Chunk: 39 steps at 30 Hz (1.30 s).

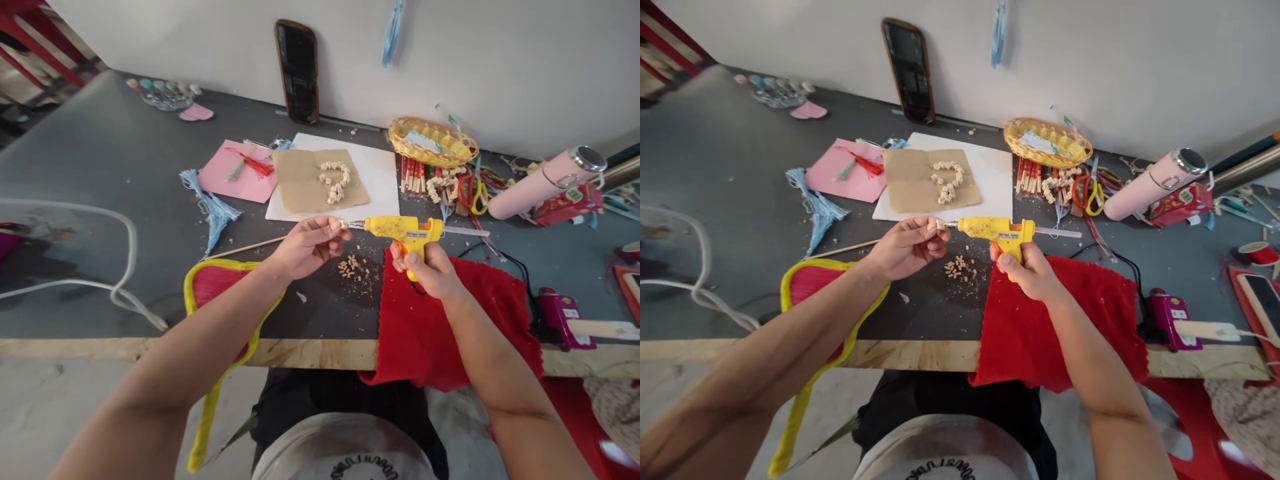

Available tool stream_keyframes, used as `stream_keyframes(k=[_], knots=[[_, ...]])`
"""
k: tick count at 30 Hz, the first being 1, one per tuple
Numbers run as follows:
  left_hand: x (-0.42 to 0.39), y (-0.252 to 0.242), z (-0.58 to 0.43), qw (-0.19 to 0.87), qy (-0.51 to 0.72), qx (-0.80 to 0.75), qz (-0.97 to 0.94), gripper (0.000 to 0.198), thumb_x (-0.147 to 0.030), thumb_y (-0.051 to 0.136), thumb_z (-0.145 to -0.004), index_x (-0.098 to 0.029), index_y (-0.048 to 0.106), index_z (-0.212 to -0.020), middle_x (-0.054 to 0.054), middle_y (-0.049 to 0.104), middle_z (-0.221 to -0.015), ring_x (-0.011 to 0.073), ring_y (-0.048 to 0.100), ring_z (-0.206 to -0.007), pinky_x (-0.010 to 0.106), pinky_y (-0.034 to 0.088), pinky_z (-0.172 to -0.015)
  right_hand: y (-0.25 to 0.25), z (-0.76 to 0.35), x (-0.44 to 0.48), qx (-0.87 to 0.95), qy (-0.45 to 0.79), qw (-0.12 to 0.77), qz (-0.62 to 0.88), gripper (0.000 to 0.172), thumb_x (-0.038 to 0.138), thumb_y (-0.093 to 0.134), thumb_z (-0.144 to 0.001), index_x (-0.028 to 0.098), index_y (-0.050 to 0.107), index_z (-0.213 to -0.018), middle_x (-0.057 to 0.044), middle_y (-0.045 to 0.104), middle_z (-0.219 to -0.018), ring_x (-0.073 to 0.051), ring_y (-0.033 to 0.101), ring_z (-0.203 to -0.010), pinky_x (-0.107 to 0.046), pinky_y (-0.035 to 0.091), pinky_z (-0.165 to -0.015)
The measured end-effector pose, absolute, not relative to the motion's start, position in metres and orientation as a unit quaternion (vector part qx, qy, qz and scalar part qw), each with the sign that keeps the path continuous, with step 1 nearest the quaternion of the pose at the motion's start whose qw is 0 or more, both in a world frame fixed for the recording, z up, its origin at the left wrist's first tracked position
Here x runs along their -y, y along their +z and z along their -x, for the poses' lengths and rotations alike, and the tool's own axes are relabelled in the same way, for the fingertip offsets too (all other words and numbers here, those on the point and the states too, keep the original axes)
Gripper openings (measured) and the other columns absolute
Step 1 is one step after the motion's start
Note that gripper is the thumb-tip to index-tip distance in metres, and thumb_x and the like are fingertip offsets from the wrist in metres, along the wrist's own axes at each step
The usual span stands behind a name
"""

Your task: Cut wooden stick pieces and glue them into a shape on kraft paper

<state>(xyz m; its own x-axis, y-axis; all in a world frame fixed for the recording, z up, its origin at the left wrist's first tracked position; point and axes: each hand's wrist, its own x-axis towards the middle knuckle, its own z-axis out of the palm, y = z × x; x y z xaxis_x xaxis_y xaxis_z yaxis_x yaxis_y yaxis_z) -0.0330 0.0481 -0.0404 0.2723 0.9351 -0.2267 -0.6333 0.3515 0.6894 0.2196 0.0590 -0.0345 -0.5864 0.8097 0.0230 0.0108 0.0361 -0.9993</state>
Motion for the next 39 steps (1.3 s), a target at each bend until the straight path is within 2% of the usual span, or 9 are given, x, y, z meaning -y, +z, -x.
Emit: stream_keyframes(k=[19,26,39], knots=[[-0.0465,-0.0414,0.0334,0.765,0.507,-0.314,-0.244,0.019,-0.021,0.085,-0.067,-0.011,0.071,-0.073,0.008,0.071,-0.071,0.0064,0.050,-0.051,0.020,0.042,-0.053,-0.0320,-0.2207,-0.0578,0.651,0.614,0.304,0.326,0.031,0.052,0.060,-0.089,0.021,0.057,-0.084,0.000,0.046,-0.069,-0.012,0.042,-0.060,-0.027,0.032,-0.051],[-0.0466,-0.0411,0.0334,0.762,0.510,-0.318,-0.242,0.013,-0.019,0.081,-0.072,-0.012,0.071,-0.074,0.007,0.071,-0.071,0.0062,0.049,-0.051,0.020,0.042,-0.053,-0.0295,-0.2212,-0.0584,0.651,0.610,0.295,0.342,0.038,0.058,0.061,-0.086,0.020,0.059,-0.084,0.000,0.047,-0.069,-0.012,0.042,-0.058,-0.025,0.032,-0.047],[-0.0475,-0.0406,0.0324,0.751,0.519,-0.325,-0.247,0.013,-0.020,0.081,-0.072,-0.012,0.070,-0.074,0.006,0.071,-0.070,0.0062,0.048,-0.051,0.019,0.041,-0.052,-0.0292,-0.2213,-0.0597,0.658,0.614,0.289,0.328,0.035,0.056,0.060,-0.088,0.021,0.061,-0.087,-0.001,0.048,-0.070,-0.012,0.042,-0.058,-0.026,0.035,-0.048]])
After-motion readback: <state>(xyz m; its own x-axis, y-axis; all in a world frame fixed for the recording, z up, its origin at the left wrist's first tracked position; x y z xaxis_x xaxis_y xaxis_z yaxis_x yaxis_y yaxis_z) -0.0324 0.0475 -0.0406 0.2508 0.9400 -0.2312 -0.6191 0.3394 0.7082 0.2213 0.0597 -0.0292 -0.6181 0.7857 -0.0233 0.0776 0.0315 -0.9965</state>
